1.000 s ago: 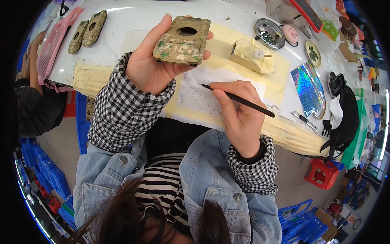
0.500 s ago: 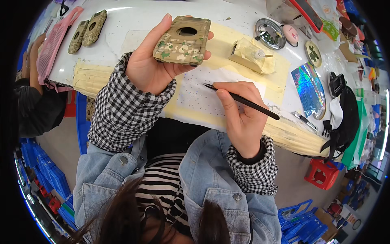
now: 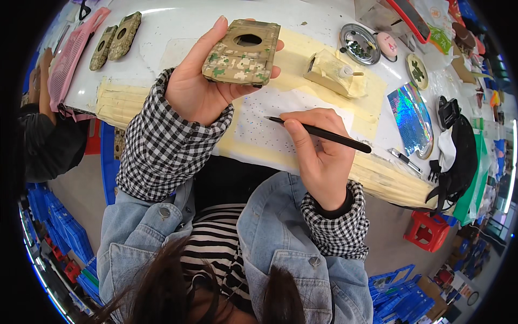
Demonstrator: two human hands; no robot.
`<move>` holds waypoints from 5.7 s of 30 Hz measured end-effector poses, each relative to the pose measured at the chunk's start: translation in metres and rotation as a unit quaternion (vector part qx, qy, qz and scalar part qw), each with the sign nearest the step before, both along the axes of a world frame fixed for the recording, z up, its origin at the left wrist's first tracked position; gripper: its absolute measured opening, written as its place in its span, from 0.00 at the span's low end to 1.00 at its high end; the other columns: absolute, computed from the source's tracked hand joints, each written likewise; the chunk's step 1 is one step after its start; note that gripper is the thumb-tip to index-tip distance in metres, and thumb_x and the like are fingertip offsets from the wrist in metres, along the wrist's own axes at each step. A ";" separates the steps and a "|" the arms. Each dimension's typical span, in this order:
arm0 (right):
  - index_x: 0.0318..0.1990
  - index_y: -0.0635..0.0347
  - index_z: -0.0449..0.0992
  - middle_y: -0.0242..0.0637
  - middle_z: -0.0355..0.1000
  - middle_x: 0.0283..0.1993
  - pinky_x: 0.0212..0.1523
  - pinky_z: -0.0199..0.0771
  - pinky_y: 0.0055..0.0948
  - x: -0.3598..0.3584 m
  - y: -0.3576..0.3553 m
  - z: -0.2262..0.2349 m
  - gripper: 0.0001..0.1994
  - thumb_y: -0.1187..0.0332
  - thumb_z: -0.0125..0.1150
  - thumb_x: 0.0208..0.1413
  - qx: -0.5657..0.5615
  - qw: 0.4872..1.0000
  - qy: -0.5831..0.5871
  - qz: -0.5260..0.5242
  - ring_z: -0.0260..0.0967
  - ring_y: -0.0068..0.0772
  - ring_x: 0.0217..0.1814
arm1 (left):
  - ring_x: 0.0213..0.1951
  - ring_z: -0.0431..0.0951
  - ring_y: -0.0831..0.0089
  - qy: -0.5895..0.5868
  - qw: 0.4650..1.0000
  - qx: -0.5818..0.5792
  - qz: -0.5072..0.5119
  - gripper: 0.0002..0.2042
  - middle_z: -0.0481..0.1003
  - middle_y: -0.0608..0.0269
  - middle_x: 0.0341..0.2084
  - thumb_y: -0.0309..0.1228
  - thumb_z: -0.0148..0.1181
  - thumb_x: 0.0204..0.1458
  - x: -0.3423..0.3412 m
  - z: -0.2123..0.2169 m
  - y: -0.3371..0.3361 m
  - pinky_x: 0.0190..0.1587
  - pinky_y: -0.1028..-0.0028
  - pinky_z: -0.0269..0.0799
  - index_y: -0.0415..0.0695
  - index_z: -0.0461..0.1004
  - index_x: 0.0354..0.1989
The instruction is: Painting camouflage markings onto small toy tank models using a fine brush.
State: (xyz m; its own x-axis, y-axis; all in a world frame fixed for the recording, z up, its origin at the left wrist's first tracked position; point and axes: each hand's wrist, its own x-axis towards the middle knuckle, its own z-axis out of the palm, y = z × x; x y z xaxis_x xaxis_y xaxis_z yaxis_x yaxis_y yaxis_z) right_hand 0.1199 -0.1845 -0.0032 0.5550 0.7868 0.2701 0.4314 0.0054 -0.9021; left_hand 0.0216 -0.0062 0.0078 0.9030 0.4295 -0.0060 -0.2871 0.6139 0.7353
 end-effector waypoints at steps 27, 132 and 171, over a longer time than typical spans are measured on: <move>0.34 0.65 0.77 0.37 0.72 0.31 0.36 0.65 0.23 0.000 0.000 -0.001 0.04 0.75 0.61 0.50 0.000 1.000 0.005 0.002 0.65 0.28 0.34 | 0.45 0.76 0.60 -0.008 1.000 -0.002 -0.010 0.25 0.67 0.44 0.50 0.45 0.28 0.63 0.000 0.000 0.001 0.40 0.75 0.80 0.38 0.59 0.56; 0.36 0.65 0.76 0.40 0.75 0.35 0.40 0.67 0.30 0.024 -0.013 0.038 0.07 0.74 0.62 0.48 0.138 0.955 -0.259 -0.051 0.69 0.37 0.36 | 0.44 0.76 0.62 0.066 0.992 0.038 -0.099 0.12 0.71 0.53 0.43 0.32 0.37 0.62 -0.001 0.002 -0.009 0.46 0.67 0.74 0.40 0.62 0.48; 0.40 0.65 0.74 0.40 0.74 0.32 0.33 0.74 0.31 0.029 0.015 0.049 0.15 0.69 0.66 0.43 0.160 0.892 -0.411 0.102 0.74 0.39 0.35 | 0.39 0.66 0.84 0.038 0.975 0.202 -0.084 0.05 0.69 0.69 0.33 0.28 0.47 0.59 -0.005 0.005 -0.017 0.45 0.81 0.62 0.40 0.67 0.37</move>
State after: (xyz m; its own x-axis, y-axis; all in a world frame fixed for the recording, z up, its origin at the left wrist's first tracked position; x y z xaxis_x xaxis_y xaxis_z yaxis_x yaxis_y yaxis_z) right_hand 0.1491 -0.1698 0.0458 -0.0788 0.6584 0.7485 0.9066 0.3596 -0.2208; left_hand 0.0161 -0.0228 0.0128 0.9642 0.2571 0.0641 -0.1437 0.3040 0.9418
